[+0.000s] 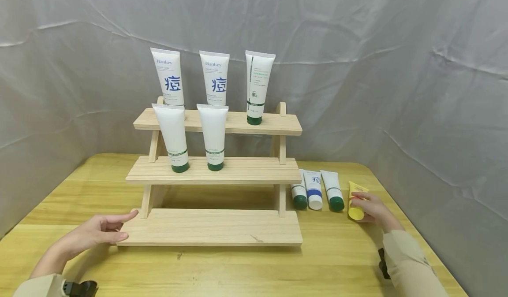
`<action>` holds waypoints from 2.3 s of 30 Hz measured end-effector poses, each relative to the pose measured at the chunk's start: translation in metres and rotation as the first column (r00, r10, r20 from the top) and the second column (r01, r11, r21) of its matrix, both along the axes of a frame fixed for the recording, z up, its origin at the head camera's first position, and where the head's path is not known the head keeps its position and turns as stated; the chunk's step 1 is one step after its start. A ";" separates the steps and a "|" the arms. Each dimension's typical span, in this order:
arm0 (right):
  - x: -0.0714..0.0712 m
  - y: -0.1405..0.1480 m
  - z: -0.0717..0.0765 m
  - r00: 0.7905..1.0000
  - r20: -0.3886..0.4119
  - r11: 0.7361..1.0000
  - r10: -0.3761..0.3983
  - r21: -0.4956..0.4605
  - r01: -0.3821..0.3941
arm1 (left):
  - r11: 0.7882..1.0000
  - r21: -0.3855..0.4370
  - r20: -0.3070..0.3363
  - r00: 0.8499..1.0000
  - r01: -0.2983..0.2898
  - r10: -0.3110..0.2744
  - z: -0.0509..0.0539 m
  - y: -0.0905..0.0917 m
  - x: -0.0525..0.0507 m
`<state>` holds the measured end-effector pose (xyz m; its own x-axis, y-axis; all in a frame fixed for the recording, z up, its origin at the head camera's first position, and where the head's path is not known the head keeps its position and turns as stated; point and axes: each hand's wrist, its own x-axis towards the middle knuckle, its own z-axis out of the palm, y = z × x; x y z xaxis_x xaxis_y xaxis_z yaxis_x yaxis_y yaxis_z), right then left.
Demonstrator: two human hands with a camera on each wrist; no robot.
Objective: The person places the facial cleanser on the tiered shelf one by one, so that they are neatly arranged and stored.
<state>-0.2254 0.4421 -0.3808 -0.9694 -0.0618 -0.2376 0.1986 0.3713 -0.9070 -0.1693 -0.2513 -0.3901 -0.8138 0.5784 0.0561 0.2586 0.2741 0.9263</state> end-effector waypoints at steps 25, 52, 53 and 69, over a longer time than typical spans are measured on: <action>0.013 -0.007 0.024 0.994 -0.094 0.810 -0.061 -0.586 -0.006 | 1.000 0.002 -0.013 1.000 -0.008 0.008 0.001 0.002 0.003; 0.022 -0.088 0.074 0.907 -0.420 0.741 0.040 -0.596 -0.309 | 1.000 0.011 0.010 1.000 -0.008 0.007 0.000 0.000 0.003; 0.023 -0.091 0.075 0.903 -0.428 0.750 0.032 -0.587 -0.305 | 1.000 0.012 0.010 1.000 -0.006 0.006 0.000 0.000 0.003; 0.025 -0.136 0.080 0.826 -0.561 0.877 -0.044 -0.417 -0.237 | 1.000 0.005 0.005 1.000 -0.010 0.010 -0.002 0.000 0.001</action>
